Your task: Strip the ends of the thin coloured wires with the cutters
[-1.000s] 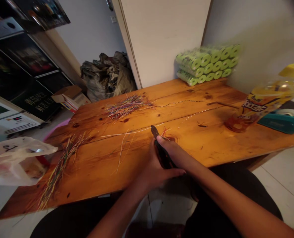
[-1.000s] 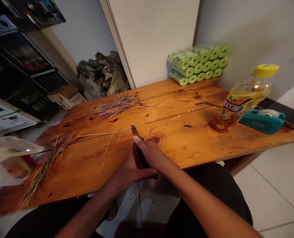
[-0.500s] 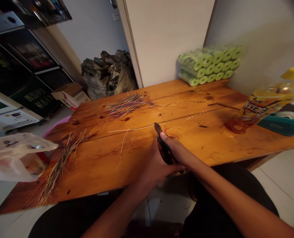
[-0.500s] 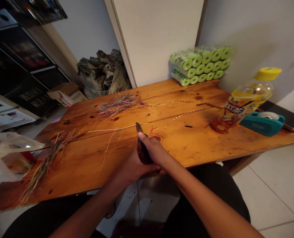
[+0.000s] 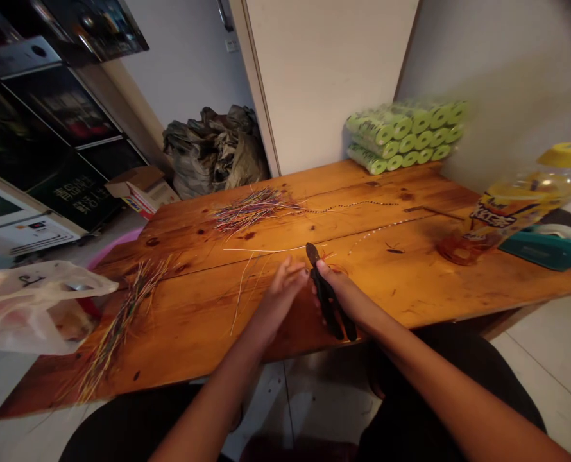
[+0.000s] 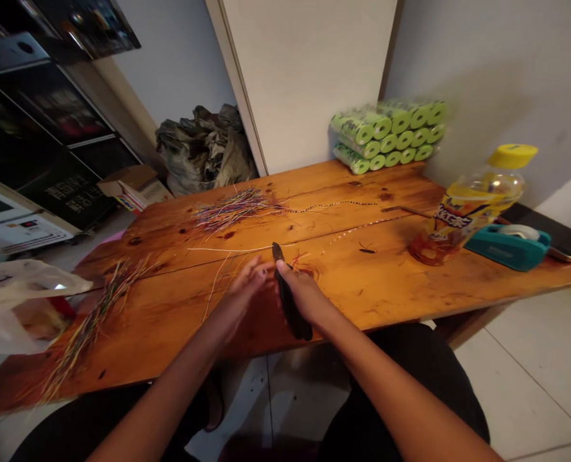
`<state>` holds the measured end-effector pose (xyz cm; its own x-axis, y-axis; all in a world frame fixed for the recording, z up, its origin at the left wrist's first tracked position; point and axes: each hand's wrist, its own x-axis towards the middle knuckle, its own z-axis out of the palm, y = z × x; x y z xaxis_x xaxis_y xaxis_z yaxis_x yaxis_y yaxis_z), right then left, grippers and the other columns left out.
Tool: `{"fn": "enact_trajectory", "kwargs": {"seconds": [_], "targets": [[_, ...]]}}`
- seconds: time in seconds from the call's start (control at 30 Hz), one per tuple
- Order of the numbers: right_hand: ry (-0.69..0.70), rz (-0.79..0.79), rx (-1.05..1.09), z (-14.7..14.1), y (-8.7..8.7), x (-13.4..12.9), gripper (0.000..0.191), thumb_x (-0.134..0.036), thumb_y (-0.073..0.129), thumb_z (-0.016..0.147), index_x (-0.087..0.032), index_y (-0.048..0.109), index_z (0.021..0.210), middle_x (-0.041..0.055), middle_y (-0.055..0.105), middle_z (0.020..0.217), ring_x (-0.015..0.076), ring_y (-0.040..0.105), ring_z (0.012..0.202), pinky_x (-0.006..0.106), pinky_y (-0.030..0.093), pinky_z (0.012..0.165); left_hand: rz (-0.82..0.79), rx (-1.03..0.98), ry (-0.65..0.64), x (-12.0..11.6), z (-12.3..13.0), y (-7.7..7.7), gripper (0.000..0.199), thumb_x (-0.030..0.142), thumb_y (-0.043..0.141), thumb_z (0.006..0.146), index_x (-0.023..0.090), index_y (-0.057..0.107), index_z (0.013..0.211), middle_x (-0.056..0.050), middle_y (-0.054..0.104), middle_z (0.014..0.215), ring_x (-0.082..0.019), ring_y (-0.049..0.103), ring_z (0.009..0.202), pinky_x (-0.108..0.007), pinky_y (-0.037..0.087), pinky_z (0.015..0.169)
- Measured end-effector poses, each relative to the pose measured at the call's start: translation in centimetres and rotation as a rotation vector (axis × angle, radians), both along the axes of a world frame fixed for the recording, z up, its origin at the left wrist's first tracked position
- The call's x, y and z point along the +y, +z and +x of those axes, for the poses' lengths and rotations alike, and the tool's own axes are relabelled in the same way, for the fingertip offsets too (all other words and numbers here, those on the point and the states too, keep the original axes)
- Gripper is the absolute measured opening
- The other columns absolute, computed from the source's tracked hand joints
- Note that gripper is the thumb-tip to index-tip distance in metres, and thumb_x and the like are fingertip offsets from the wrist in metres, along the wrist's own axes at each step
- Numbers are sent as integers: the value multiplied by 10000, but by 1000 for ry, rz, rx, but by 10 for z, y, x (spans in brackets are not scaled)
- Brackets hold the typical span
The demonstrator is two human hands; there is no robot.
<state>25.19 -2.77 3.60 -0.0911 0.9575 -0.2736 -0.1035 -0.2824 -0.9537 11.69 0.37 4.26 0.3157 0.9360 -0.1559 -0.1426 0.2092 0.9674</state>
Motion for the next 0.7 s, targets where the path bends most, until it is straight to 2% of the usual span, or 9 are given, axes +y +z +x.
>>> {"fn": "enact_trajectory", "kwargs": {"seconds": [0.1, 0.2, 0.33, 0.53, 0.7], "targets": [[5, -31, 40, 0, 2, 0, 542, -648, 311, 856, -181, 517, 672, -3, 522, 519, 116, 501, 404, 236, 419, 388, 37, -69, 210, 17, -7, 6, 381, 281, 688, 717, 188, 575, 1068, -37, 666, 920, -135, 636, 801, -316, 468, 845], [11, -43, 49, 0, 1, 1, 539, -654, 323, 852, -180, 506, 671, -2, 518, 522, 107, 495, 404, 223, 420, 383, 111, -84, 307, 30, -9, 7, 224, 235, 697, 678, 143, 632, 873, -9, 654, 773, -96, 610, 704, -263, 471, 765], [23, -58, 67, 0, -2, 3, 556, -677, 330, 837, -177, 516, 682, 8, 525, 536, 118, 510, 422, 237, 434, 395, 155, -59, 346, 37, -10, 6, 180, 265, 726, 640, 123, 648, 720, -10, 652, 698, -85, 591, 647, -246, 466, 712], [8, -29, 105, 1, -7, 7, 534, -665, 387, 825, -166, 532, 703, 19, 542, 575, 127, 530, 448, 258, 455, 441, 146, -59, 350, 39, -16, 11, 214, 284, 745, 623, 111, 661, 717, -9, 656, 675, -71, 589, 623, -226, 468, 701], [48, -81, 160, 4, 1, 2, 551, -681, 377, 820, -164, 546, 734, 19, 557, 600, 123, 529, 467, 252, 450, 459, 115, -93, 344, 38, -19, 15, 213, 262, 753, 613, 108, 667, 732, -14, 661, 684, -65, 592, 623, -209, 471, 691]]}}
